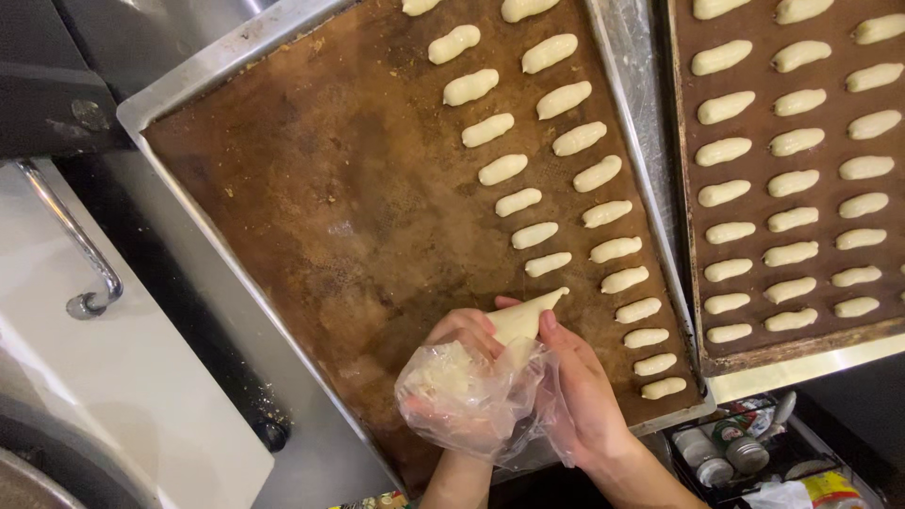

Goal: The person uses a piping bag to squeeze small, uniform dollops of dough onto two metal baking sheets in a commercial kitchen. The person fills the first tray in neat rows, then moves to the second tray and continues piping until both trays are filled.

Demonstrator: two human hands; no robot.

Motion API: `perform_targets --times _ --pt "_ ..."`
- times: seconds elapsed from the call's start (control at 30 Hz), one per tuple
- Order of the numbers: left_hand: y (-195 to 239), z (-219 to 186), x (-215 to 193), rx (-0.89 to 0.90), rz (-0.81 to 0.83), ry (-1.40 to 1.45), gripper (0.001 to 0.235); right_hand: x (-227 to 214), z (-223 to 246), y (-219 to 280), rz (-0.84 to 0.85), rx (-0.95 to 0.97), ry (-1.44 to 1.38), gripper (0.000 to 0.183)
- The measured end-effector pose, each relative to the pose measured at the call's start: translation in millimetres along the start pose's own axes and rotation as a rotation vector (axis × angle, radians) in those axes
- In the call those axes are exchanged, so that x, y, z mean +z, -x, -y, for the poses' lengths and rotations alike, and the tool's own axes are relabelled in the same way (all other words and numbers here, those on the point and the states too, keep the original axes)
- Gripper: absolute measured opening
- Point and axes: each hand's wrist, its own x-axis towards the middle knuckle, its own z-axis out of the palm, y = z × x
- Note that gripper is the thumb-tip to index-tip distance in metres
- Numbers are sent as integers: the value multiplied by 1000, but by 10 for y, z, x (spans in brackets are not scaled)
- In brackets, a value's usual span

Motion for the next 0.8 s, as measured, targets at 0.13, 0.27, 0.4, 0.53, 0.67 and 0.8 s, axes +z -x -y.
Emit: perform_targets --times 0.13,0.27,0.4,0.53,0.67,0.8 --pt "72 86 -10 -2 -10 46 24 -19 -13 -4 -4 10 -15 61" --pt "128 135 -66 3 18 -2 29 -40 -33 11 34 0 -15 60" --pt "183 171 -85 -124 -14 174 28 -37 -56 15 59 2 -27 60" --pt "257 172 -103 -243 -91 392 32 -17 -79 35 61 14 -3 58" --pt "295 201 -159 -344 -102 297 24 21 -89 54 73 32 -9 57" --pt "304 149 -143 -442 -134 356 26 57 -92 51 72 45 -8 57"
